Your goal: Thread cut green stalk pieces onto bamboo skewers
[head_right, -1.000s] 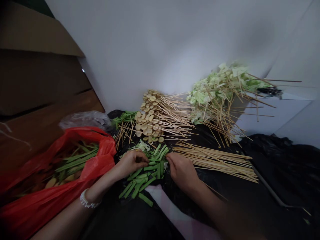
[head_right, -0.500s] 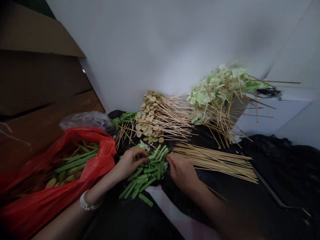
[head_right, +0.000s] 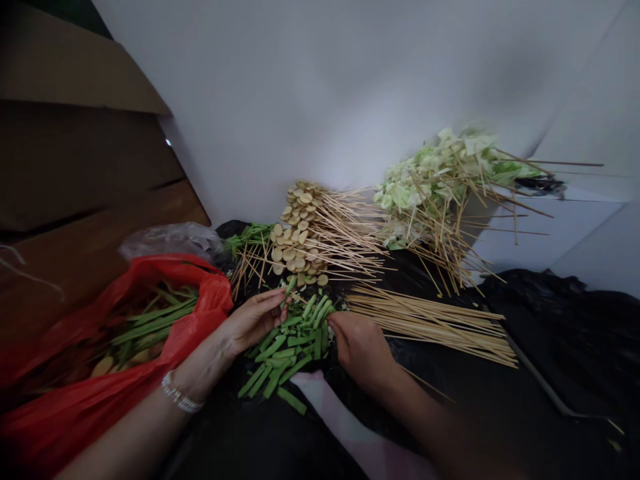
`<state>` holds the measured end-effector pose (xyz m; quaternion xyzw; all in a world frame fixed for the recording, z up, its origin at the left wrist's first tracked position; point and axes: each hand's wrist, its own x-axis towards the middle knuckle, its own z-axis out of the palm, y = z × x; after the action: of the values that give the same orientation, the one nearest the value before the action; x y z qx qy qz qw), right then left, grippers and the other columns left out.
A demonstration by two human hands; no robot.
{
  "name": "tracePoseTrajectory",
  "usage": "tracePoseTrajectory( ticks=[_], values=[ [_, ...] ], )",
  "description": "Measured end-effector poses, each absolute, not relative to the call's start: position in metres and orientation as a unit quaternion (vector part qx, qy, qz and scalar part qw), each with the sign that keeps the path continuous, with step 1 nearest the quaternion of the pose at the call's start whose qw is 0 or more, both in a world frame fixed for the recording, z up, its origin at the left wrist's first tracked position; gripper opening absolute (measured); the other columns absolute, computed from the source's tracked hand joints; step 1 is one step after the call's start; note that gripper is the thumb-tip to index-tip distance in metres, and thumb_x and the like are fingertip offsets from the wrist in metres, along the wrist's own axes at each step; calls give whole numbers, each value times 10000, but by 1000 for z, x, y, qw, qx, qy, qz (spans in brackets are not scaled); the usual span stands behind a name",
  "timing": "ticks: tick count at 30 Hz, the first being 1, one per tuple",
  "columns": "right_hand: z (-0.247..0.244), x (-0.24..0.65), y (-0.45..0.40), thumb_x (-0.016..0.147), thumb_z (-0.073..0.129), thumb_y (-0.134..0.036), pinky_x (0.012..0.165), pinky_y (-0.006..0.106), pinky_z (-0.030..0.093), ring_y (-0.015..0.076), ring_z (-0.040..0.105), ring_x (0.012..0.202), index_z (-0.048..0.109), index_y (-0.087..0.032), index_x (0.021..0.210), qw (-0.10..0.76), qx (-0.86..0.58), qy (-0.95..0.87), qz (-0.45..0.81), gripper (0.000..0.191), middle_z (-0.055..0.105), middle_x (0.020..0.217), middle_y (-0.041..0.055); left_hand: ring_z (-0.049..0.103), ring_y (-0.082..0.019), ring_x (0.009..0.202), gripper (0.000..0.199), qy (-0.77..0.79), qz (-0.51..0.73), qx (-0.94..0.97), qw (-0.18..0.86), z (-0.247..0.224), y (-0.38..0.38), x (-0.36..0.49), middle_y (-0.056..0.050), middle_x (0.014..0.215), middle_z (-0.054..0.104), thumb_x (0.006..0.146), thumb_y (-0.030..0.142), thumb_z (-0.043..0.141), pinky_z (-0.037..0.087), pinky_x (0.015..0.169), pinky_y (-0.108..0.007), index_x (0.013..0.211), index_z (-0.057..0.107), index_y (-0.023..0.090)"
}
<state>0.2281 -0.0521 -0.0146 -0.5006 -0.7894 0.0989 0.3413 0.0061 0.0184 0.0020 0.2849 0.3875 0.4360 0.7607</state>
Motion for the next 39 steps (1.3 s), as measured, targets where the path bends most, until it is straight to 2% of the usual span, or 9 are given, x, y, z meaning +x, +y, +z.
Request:
tracePoseTrajectory(
  ticks=[5, 13, 22, 29, 35, 39],
  values=[
    [-15, 227, -53, 924, 400, -190, 699, 264, 439, 170, 618, 762, 634, -198, 858, 340, -502, -791, 85, 243, 681, 819, 52, 624, -80, 688, 136, 379, 438, 281, 765, 1, 19, 5, -45, 800, 690, 715, 78, 744, 510, 619, -170, 843, 708, 109],
    [-16, 228, -52, 927, 395, -193, 707, 266, 433, 173, 614, 762, 627, -199, 849, 334, -501, -794, 87, 245, 675, 807, 48, 614, -80, 664, 135, 389, 438, 287, 758, 1, 18, 5, -49, 773, 693, 693, 64, 756, 501, 607, -172, 818, 723, 105],
    [-14, 227, -54, 923, 393, -181, 697, 267, 421, 169, 603, 736, 600, -191, 807, 315, -506, -793, 126, 237, 652, 764, 40, 589, -66, 622, 270, 422, 448, 329, 716, 3, 18, 6, -49, 740, 707, 567, 119, 849, 461, 584, -155, 817, 752, 93],
    [-18, 224, -56, 920, 389, -171, 706, 273, 416, 180, 606, 753, 608, -188, 796, 317, -514, -790, 106, 253, 663, 784, 54, 553, -51, 570, 331, 441, 447, 365, 688, -1, 17, 8, -34, 684, 706, 483, 196, 890, 428, 574, -166, 775, 761, 109],
    [-17, 223, -55, 919, 388, -170, 657, 264, 393, 169, 584, 704, 592, -183, 791, 323, -506, -793, 110, 241, 642, 751, 43, 612, -77, 679, 390, 443, 447, 344, 697, -1, 18, 8, -37, 749, 719, 465, 270, 898, 451, 625, -157, 801, 760, 126],
    [-16, 222, -56, 915, 394, -166, 648, 266, 385, 166, 574, 686, 582, -186, 768, 325, -504, -794, 102, 240, 635, 732, 37, 608, -76, 687, 340, 429, 450, 345, 703, -4, 18, 8, -36, 736, 712, 496, 243, 889, 453, 650, -164, 782, 757, 115]
  ],
)
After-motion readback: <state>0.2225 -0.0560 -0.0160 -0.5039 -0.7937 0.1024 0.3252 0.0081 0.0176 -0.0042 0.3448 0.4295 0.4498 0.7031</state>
